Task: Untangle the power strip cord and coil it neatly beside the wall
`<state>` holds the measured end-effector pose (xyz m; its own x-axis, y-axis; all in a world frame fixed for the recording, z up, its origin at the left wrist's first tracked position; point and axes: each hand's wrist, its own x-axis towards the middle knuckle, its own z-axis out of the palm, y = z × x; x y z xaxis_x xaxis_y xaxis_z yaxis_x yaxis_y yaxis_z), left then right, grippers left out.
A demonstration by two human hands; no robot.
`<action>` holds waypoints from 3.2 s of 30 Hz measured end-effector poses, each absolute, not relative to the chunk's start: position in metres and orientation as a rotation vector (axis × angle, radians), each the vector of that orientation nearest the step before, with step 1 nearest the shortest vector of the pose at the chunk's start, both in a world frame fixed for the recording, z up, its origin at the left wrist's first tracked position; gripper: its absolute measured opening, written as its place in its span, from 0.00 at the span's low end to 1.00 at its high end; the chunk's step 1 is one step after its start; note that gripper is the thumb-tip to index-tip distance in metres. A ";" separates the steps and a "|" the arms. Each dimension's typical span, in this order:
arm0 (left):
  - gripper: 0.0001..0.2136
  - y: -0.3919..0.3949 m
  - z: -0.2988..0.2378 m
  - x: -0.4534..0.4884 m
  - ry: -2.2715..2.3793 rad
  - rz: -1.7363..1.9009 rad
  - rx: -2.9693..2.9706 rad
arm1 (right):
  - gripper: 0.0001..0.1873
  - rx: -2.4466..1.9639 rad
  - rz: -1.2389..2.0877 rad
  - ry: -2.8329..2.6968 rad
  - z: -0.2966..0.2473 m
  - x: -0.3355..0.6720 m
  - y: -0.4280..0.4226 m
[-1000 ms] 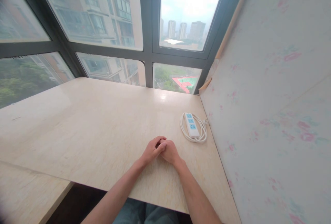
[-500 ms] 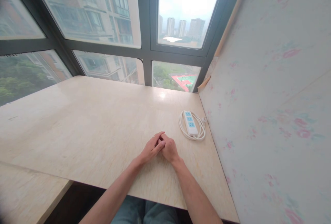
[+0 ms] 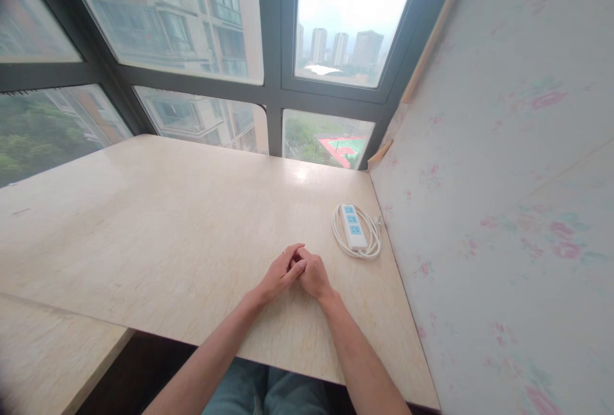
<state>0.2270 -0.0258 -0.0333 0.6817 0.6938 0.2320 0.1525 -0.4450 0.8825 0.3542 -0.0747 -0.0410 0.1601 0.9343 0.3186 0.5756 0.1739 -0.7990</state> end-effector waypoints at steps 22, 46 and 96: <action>0.29 -0.017 -0.009 0.221 0.277 0.683 0.464 | 0.02 -1.419 0.178 -1.525 -0.042 0.339 -0.072; 0.24 -0.012 -0.010 0.211 0.162 0.709 0.032 | 0.26 -0.907 1.380 -0.778 -0.028 0.344 -0.067; 0.48 -0.017 -0.007 0.213 0.079 0.403 0.346 | 0.17 -1.050 1.270 -0.700 -0.030 0.345 -0.068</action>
<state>0.2125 -0.0166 -0.0066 0.9178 0.3969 -0.0074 -0.3702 0.8625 0.3450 0.3451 -0.0681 -0.0301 0.2013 0.9715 -0.1252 -0.4129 -0.0318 -0.9102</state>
